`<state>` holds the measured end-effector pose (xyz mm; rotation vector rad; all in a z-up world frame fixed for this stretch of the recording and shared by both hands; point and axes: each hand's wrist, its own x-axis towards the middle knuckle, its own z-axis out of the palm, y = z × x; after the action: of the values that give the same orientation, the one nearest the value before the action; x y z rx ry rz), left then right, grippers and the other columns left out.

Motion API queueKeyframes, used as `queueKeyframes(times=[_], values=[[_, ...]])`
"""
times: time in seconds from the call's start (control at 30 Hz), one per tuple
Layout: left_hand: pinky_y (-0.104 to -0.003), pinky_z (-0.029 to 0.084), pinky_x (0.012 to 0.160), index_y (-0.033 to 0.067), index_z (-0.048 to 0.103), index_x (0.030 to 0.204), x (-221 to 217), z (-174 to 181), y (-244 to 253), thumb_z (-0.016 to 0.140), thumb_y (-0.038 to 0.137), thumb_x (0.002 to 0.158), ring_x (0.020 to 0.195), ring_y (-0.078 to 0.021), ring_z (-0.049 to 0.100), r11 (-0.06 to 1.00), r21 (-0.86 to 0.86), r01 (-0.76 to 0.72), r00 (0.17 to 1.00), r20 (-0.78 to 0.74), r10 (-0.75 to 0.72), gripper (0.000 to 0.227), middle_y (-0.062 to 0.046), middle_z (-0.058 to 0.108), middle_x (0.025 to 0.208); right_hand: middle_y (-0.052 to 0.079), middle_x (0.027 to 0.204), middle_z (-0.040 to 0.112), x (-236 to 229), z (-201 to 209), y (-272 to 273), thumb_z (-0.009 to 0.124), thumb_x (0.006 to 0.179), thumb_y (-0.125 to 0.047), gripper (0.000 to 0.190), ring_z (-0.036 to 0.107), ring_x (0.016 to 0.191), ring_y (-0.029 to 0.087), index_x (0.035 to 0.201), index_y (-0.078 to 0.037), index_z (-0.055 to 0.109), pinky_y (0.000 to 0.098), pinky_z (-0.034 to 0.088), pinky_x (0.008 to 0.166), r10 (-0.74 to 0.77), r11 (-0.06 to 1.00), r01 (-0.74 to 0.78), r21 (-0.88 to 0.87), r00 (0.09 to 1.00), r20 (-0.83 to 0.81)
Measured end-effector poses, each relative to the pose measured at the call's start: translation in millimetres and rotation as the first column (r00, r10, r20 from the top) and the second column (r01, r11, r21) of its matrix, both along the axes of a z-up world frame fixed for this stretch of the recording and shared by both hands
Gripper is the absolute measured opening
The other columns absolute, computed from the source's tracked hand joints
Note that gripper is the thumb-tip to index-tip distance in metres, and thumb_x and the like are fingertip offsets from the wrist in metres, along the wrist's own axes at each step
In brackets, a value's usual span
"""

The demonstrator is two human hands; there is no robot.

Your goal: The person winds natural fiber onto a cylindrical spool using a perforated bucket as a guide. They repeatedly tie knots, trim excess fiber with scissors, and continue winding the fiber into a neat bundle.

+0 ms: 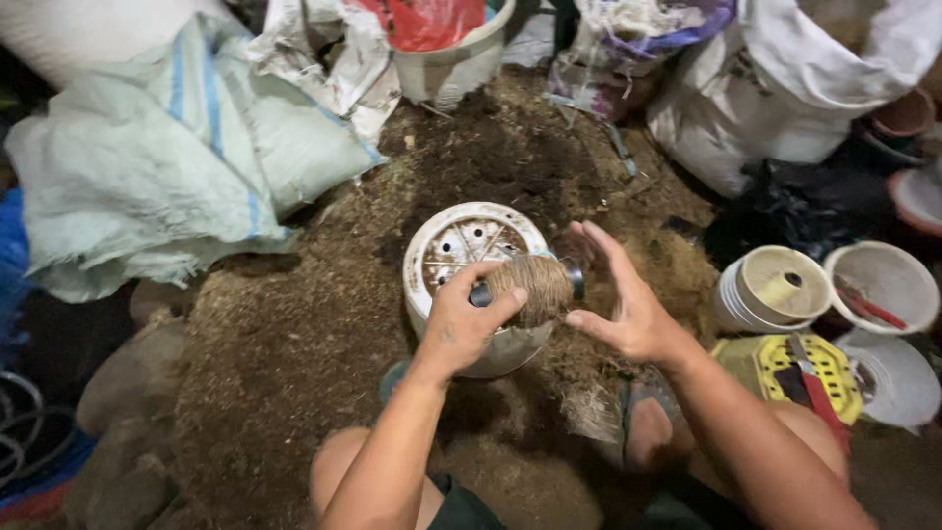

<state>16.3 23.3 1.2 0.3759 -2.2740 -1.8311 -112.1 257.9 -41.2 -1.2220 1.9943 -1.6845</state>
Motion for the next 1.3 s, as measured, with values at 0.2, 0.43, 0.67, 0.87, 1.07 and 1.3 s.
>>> queueKeyframes(times=[0.2, 0.43, 0.67, 0.87, 1.07, 1.3], values=[[-0.032, 0.053, 0.088, -0.0042, 0.066, 0.122, -18, -11, 17, 0.073, 0.028, 0.089, 0.096, -0.0171, 0.066, 0.907, 0.422, -0.014, 0.999, 0.043, -0.005, 0.046, -0.012, 0.073, 0.106, 0.020, 0.160, 0.039, 20, 10, -28, 0.081, 0.086, -0.043, 0.109, 0.038, 0.149, 0.034, 0.165, -0.007, 0.015, 0.0485, 0.028, 0.124, 0.279, 0.922, -0.076, -0.379, 0.809, 0.517], [-0.031, 0.054, 0.088, -0.0009, 0.068, 0.113, -23, -15, 13, 0.077, 0.032, 0.085, 0.097, -0.0161, 0.068, 0.986, 0.165, -0.024, 0.995, 0.100, 0.007, 0.044, -0.010, 0.074, 0.106, 0.014, 0.147, 0.053, 9, 14, -5, 0.077, 0.089, -0.038, 0.082, 0.050, 0.137, 0.023, 0.154, -0.004, 0.040, 0.0397, 0.040, 0.115, 0.100, 0.993, -0.084, -0.085, 0.974, 0.205], [-0.029, 0.051, 0.092, 0.0034, 0.062, 0.126, -17, -21, 31, 0.065, 0.048, 0.095, 0.103, -0.0138, 0.064, 0.996, 0.072, 0.056, 0.998, 0.012, -0.057, 0.055, -0.007, 0.071, 0.111, 0.009, 0.123, 0.068, 1, 22, -7, 0.079, 0.087, -0.028, 0.063, 0.066, 0.109, 0.017, 0.141, -0.004, 0.056, 0.0330, 0.055, 0.096, 0.027, 0.998, 0.008, -0.065, 0.860, 0.509], [-0.028, 0.051, 0.090, 0.0021, 0.056, 0.132, -23, -33, 37, 0.066, 0.043, 0.097, 0.100, -0.0125, 0.062, 0.979, 0.201, 0.023, 0.992, -0.126, 0.003, 0.055, -0.005, 0.067, 0.112, 0.008, 0.125, 0.064, -1, 15, -9, 0.081, 0.085, -0.030, 0.072, 0.062, 0.112, 0.017, 0.144, -0.004, 0.052, 0.0337, 0.052, 0.098, -0.020, 0.992, 0.077, -0.104, 0.885, 0.464], [-0.031, 0.050, 0.095, 0.0001, 0.061, 0.128, -30, -49, 40, 0.069, 0.038, 0.095, 0.103, -0.0157, 0.063, 0.878, 0.465, -0.118, 0.976, -0.110, 0.189, 0.051, -0.010, 0.068, 0.114, 0.007, 0.138, 0.056, 12, -18, -23, 0.078, 0.086, -0.049, 0.088, 0.058, 0.125, 0.017, 0.153, -0.009, 0.037, 0.0333, 0.050, 0.104, 0.000, 0.968, 0.116, -0.223, 0.886, 0.463], [-0.035, 0.047, 0.102, -0.0002, 0.058, 0.133, -34, -34, 15, 0.066, 0.038, 0.097, 0.113, -0.0193, 0.061, 0.892, 0.070, -0.446, 0.873, -0.185, 0.451, 0.053, -0.011, 0.066, 0.122, 0.008, 0.101, 0.070, 76, -37, -46, 0.066, 0.098, -0.018, 0.027, 0.065, 0.092, 0.019, 0.121, -0.004, 0.065, 0.0309, 0.055, 0.081, -0.034, 0.999, 0.023, 0.042, 0.962, 0.273]])
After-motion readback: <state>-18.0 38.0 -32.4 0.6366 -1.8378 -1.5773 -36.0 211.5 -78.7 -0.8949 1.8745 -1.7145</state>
